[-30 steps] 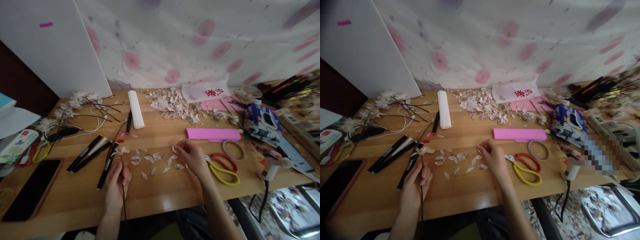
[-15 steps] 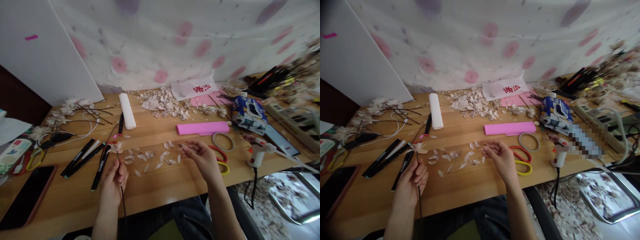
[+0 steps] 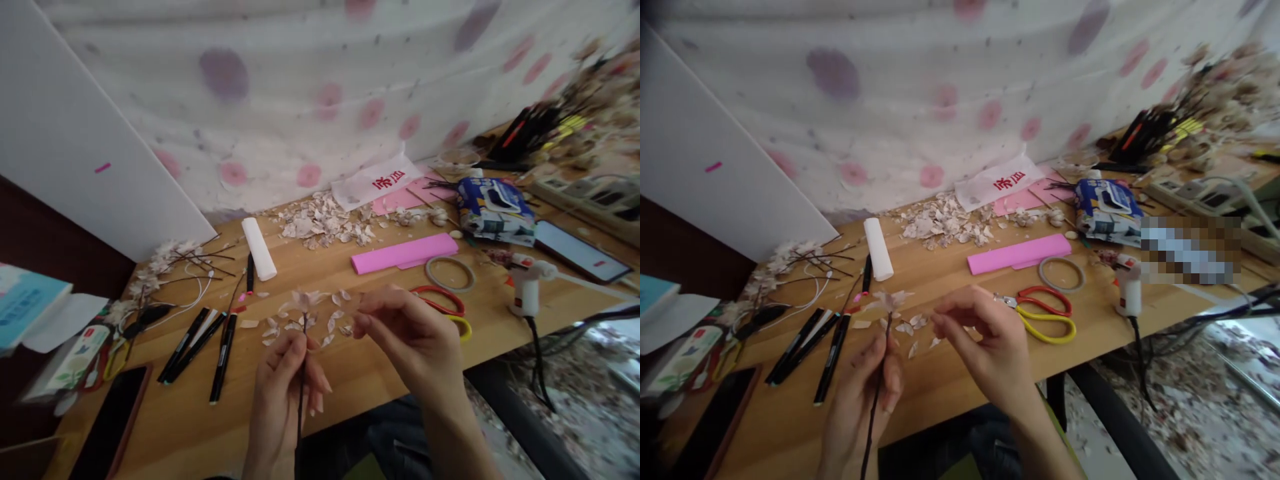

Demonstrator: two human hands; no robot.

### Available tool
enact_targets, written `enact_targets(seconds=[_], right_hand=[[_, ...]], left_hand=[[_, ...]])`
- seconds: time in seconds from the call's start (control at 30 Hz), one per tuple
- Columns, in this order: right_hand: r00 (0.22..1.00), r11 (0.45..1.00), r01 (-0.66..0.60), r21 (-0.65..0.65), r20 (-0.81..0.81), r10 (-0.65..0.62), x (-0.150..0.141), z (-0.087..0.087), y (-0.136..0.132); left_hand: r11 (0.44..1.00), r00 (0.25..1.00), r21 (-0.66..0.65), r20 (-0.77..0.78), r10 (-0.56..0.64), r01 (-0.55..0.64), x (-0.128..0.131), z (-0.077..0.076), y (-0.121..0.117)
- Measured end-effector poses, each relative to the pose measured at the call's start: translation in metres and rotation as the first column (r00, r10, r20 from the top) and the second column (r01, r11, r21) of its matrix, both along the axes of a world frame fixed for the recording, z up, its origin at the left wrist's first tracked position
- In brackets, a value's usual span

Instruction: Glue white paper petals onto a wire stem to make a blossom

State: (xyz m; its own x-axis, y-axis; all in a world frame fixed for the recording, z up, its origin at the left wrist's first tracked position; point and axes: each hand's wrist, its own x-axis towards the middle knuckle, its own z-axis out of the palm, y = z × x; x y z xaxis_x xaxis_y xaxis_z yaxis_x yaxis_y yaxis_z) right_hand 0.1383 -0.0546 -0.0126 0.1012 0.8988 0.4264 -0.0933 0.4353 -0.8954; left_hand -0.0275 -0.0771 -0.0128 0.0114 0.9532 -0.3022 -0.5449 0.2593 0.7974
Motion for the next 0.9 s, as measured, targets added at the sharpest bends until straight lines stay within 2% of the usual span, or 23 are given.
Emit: enact_targets(seconds=[0.07, 0.17, 0.4, 0.5, 0.63, 0.8, 0.9], right_hand=[[0.999, 0.997, 0.034, 0.070, 0.016, -0.035, -0.003, 0.001, -0.006], [0.986, 0.983, 0.088, 0.162, 0.128, -0.110, -0.002, 0.002, -0.013], [0.931, 0.951, 0.086, 0.296, 0.316, -0.183, 0.013, 0.012, -0.020], [0.926, 0.950, 0.073, 0.302, 0.333, -0.177, 0.015, 0.012, -0.021], [0.933, 0.960, 0.113, 0.256, 0.306, -0.191, 0.014, 0.007, -0.023], [0.924, 0.961, 0.153, 0.230, 0.312, -0.221, 0.012, 0.004, -0.022], [0.925, 0.962, 0.152, 0.229, 0.310, -0.220, 0.011, 0.004, -0.021]], left_hand=[[0.997, 0.998, 0.037, 0.018, -0.066, 0.066, 0.007, 0.003, -0.004], [0.991, 0.993, 0.062, -0.008, -0.118, 0.118, 0.013, 0.003, -0.010], [0.996, 0.979, 0.078, -0.202, -0.035, 0.052, 0.020, 0.009, -0.014], [0.992, 0.974, 0.096, -0.217, -0.064, 0.087, 0.017, 0.005, -0.015], [0.984, 0.974, 0.080, -0.171, -0.145, 0.160, 0.012, -0.001, -0.017], [0.963, 0.965, 0.080, 0.008, -0.260, 0.259, 0.010, -0.001, -0.018], [0.955, 0.954, 0.069, 0.065, -0.294, 0.289, 0.010, 0.000, -0.018]])
